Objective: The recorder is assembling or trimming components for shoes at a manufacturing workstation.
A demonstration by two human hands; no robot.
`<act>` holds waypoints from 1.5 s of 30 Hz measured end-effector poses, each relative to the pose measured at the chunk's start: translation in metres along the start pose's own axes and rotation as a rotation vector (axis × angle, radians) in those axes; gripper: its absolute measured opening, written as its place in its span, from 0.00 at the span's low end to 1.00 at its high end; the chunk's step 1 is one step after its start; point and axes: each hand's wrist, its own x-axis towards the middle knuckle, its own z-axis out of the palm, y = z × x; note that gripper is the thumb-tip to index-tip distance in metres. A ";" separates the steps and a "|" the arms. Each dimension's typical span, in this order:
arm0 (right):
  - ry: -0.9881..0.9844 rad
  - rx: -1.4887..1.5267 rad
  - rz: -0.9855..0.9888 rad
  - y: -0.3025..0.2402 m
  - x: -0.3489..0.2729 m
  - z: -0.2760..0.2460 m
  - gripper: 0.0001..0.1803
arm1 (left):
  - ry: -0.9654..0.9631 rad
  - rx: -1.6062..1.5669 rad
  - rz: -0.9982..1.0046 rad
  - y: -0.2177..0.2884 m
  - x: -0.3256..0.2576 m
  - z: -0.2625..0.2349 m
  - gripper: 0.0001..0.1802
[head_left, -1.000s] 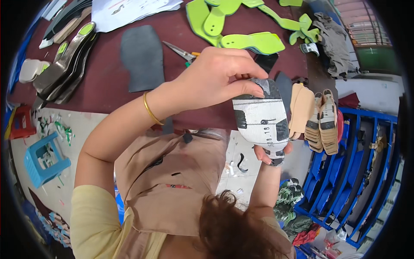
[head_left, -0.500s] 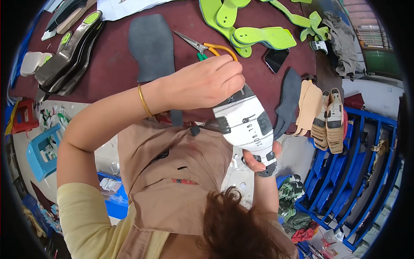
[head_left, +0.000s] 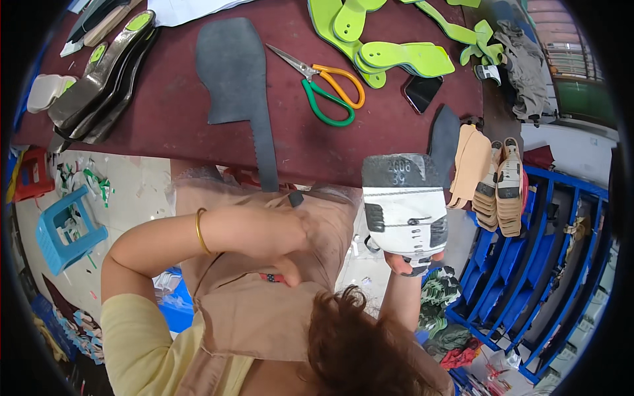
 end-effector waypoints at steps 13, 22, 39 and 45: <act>0.260 -1.891 -0.124 0.014 0.053 0.053 0.30 | 0.612 -0.565 -0.465 0.003 0.032 0.005 0.43; 0.279 -2.191 -0.189 0.077 0.087 0.050 0.33 | 0.951 -1.585 -0.229 -0.042 0.032 -0.001 0.46; 0.181 -2.415 -0.831 0.011 0.146 0.057 0.15 | 0.715 -1.654 -0.728 0.005 0.043 -0.006 0.49; 0.023 -2.457 -0.753 0.001 0.150 0.059 0.16 | 0.658 -1.559 -0.877 0.010 0.041 -0.009 0.46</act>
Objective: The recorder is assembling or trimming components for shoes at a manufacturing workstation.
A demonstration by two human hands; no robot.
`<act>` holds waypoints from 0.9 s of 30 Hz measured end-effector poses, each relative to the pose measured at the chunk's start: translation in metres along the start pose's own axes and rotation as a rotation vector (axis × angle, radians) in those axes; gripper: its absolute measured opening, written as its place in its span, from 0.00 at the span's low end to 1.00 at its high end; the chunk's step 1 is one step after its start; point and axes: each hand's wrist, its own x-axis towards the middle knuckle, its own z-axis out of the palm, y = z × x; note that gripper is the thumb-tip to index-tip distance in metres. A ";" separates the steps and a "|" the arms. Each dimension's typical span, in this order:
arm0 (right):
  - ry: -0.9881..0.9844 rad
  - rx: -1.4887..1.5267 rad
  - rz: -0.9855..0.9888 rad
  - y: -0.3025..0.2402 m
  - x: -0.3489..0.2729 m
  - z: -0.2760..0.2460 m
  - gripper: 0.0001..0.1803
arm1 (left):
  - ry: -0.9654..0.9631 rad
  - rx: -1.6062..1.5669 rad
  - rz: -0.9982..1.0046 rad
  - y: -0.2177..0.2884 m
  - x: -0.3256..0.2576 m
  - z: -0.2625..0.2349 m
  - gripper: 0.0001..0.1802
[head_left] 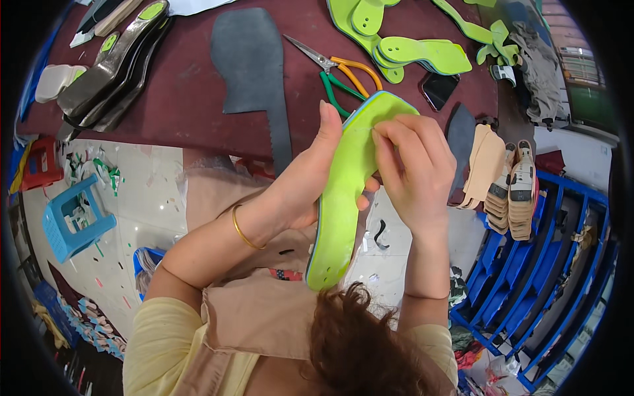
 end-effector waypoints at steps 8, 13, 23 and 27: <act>-0.318 0.755 0.076 -0.053 -0.012 -0.008 0.07 | 0.096 -0.014 -0.005 -0.002 0.020 -0.009 0.47; -0.394 0.529 0.378 -0.014 -0.057 -0.041 0.04 | -0.020 0.007 0.155 0.004 0.019 -0.022 0.48; 0.248 0.368 0.417 -0.034 -0.029 0.013 0.17 | -0.057 -0.117 0.082 -0.008 0.011 0.007 0.43; 0.340 0.324 0.424 -0.034 -0.021 0.026 0.16 | -0.093 -0.104 0.089 -0.011 0.011 -0.001 0.41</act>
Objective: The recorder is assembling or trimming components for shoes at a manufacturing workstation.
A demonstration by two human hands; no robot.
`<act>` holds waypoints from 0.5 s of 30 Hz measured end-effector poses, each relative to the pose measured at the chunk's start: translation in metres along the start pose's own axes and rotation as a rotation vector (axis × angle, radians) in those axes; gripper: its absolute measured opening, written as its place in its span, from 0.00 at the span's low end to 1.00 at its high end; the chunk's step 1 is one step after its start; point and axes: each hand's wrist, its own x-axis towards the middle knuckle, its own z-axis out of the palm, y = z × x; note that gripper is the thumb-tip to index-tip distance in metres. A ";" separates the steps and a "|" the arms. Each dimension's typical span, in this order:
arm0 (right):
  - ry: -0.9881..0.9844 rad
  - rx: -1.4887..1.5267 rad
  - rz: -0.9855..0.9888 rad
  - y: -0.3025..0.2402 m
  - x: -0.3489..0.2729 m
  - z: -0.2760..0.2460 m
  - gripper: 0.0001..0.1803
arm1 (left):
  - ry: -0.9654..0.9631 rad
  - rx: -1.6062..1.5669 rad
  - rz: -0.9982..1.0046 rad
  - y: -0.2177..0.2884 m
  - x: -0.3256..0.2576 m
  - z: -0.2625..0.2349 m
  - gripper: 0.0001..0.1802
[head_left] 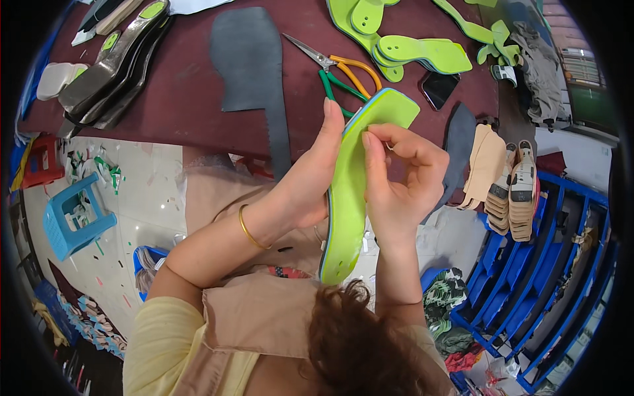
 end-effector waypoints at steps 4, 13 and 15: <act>-0.007 0.028 0.093 0.000 0.001 0.000 0.17 | 0.038 0.061 0.043 0.000 -0.001 0.005 0.42; -0.709 0.897 0.392 -0.042 -0.017 -0.050 0.13 | 0.161 0.068 0.305 0.035 0.026 -0.019 0.39; -0.443 0.809 0.485 -0.032 -0.038 -0.068 0.13 | 0.176 0.042 0.430 0.062 0.030 -0.019 0.39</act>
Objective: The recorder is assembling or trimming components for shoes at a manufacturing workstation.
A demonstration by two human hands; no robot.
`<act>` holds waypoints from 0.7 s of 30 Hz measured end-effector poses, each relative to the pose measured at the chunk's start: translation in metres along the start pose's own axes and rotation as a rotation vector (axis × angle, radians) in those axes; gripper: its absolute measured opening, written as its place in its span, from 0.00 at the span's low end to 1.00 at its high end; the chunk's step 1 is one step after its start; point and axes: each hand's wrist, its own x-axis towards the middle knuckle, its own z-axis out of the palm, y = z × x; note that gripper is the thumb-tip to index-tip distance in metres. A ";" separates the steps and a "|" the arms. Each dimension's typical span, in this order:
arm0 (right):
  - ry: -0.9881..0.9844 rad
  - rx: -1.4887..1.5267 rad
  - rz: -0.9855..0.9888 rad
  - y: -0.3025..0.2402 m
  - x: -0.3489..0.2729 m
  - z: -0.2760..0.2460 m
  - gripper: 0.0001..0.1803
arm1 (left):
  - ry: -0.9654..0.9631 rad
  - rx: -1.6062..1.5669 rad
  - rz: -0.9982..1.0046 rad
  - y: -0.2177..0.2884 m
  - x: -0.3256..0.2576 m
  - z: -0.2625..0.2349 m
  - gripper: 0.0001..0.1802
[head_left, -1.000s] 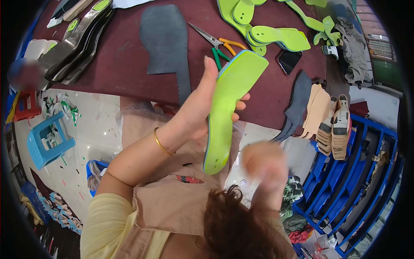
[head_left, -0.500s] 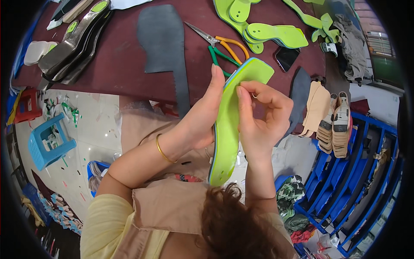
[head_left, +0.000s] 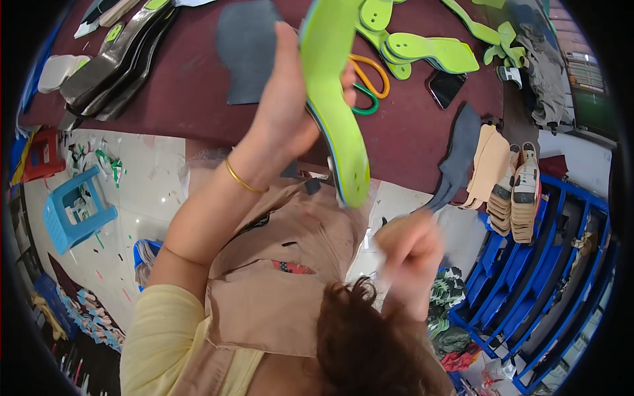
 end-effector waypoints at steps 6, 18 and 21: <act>0.271 -0.631 0.292 0.048 -0.006 -0.023 0.11 | 0.078 -0.230 0.124 0.014 0.003 -0.013 0.41; 0.276 0.351 -0.029 0.056 0.025 0.023 0.08 | 0.169 -0.447 0.172 -0.001 -0.002 -0.025 0.31; 0.179 0.039 -0.424 0.072 0.017 0.035 0.08 | 0.314 -0.459 0.174 -0.006 0.009 -0.013 0.33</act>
